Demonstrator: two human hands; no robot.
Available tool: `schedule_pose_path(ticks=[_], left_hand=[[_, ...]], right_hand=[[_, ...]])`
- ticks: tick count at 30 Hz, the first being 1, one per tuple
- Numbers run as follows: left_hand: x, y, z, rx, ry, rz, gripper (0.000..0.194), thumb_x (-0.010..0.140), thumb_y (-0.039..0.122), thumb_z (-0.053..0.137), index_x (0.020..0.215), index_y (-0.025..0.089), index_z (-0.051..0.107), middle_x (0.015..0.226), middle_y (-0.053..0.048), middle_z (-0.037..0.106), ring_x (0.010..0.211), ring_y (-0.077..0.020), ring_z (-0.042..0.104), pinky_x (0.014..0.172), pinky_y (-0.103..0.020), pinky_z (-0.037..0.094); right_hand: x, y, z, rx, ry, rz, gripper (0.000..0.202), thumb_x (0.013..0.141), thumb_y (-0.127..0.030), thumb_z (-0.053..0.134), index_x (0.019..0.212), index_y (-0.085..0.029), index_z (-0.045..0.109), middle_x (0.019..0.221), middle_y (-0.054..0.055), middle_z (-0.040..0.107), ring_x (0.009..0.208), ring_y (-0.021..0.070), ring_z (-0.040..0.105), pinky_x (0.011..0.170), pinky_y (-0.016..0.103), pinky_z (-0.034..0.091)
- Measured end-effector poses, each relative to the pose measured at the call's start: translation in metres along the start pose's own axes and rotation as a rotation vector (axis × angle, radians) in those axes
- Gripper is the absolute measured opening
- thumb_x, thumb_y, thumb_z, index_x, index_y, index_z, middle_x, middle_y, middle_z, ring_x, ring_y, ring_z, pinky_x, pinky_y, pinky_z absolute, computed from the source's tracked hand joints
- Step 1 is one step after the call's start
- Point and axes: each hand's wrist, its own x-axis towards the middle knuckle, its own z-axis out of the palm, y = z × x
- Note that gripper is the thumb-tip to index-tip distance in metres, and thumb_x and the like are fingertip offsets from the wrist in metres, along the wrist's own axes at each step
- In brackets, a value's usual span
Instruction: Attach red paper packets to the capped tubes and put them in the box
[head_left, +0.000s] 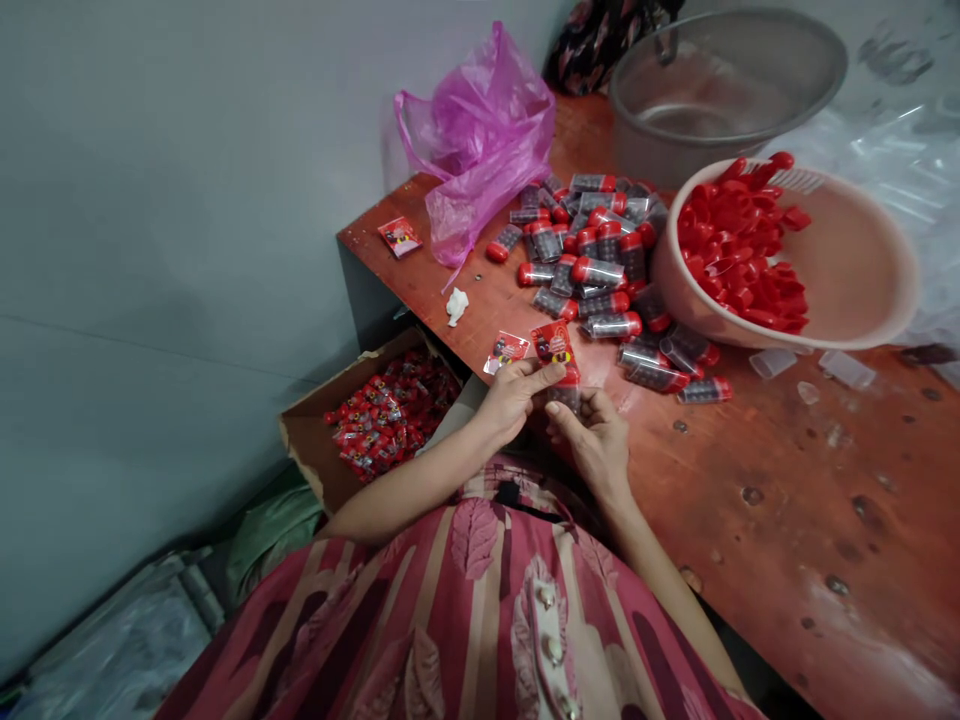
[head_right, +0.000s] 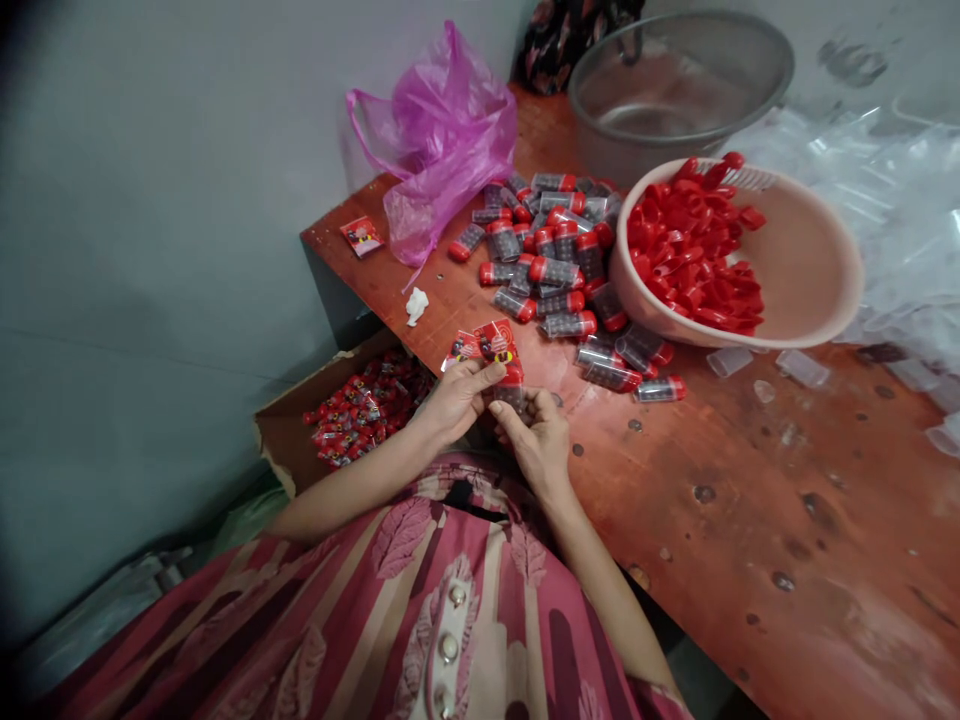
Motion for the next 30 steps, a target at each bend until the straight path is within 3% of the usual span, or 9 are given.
schedule_pose_path(ticks=[5,11,16,18,23,30], left_hand=[[0.000,0.001,-0.007,0.149,0.047,0.040,0.032,0.055,0.035,0.081,0.058,0.011,0.059,0.055,0.001,0.059,0.048,-0.0073,0.052,0.049,-0.021,0.039],[0.001,0.009,-0.011,0.256,-0.179,-0.079,0.033,0.063,0.042,0.074,0.065,0.009,0.066,0.053,-0.003,0.061,0.044,-0.0132,0.055,0.046,-0.026,0.042],[-0.001,-0.001,-0.009,0.384,0.020,0.089,0.027,0.060,0.037,0.077,0.060,0.011,0.066,0.055,-0.001,0.062,0.046,-0.0078,0.051,0.046,-0.021,0.038],[-0.004,-0.005,-0.007,0.376,0.048,0.084,0.029,0.062,0.039,0.076,0.060,0.012,0.066,0.053,-0.001,0.060,0.044,-0.0076,0.050,0.043,-0.020,0.036],[-0.009,-0.007,-0.006,0.244,-0.059,-0.019,0.035,0.064,0.045,0.072,0.059,0.012,0.061,0.047,-0.002,0.057,0.038,-0.0109,0.051,0.039,-0.023,0.039],[-0.017,0.000,-0.018,0.158,-0.306,-0.149,0.029,0.066,0.037,0.070,0.065,0.009,0.063,0.053,-0.006,0.060,0.046,-0.0163,0.057,0.049,-0.030,0.047]], right_hand=[[0.002,0.002,-0.001,0.020,-0.019,0.012,0.027,0.070,-0.036,0.073,0.082,-0.020,0.055,0.056,-0.006,0.059,0.044,0.0097,0.055,0.042,0.021,0.045],[0.004,0.006,-0.004,0.200,-0.177,0.062,0.025,0.071,-0.037,0.071,0.080,-0.019,0.056,0.054,-0.005,0.060,0.039,0.0086,0.052,0.037,0.019,0.042],[0.002,0.007,-0.002,0.055,0.003,0.006,0.027,0.068,-0.035,0.075,0.079,-0.019,0.056,0.053,-0.006,0.059,0.043,0.0094,0.053,0.041,0.020,0.044],[0.004,0.008,-0.001,0.100,-0.024,0.031,0.027,0.067,-0.035,0.075,0.078,-0.019,0.055,0.053,-0.006,0.059,0.041,0.0094,0.053,0.039,0.020,0.043],[0.007,0.009,-0.002,0.295,-0.205,0.107,0.026,0.068,-0.036,0.074,0.072,-0.019,0.054,0.055,-0.004,0.063,0.035,0.0072,0.050,0.031,0.016,0.035],[-0.002,0.004,-0.004,0.187,-0.198,0.061,0.022,0.069,-0.031,0.074,0.072,-0.019,0.057,0.047,-0.007,0.058,0.035,0.0073,0.049,0.033,0.017,0.038]])
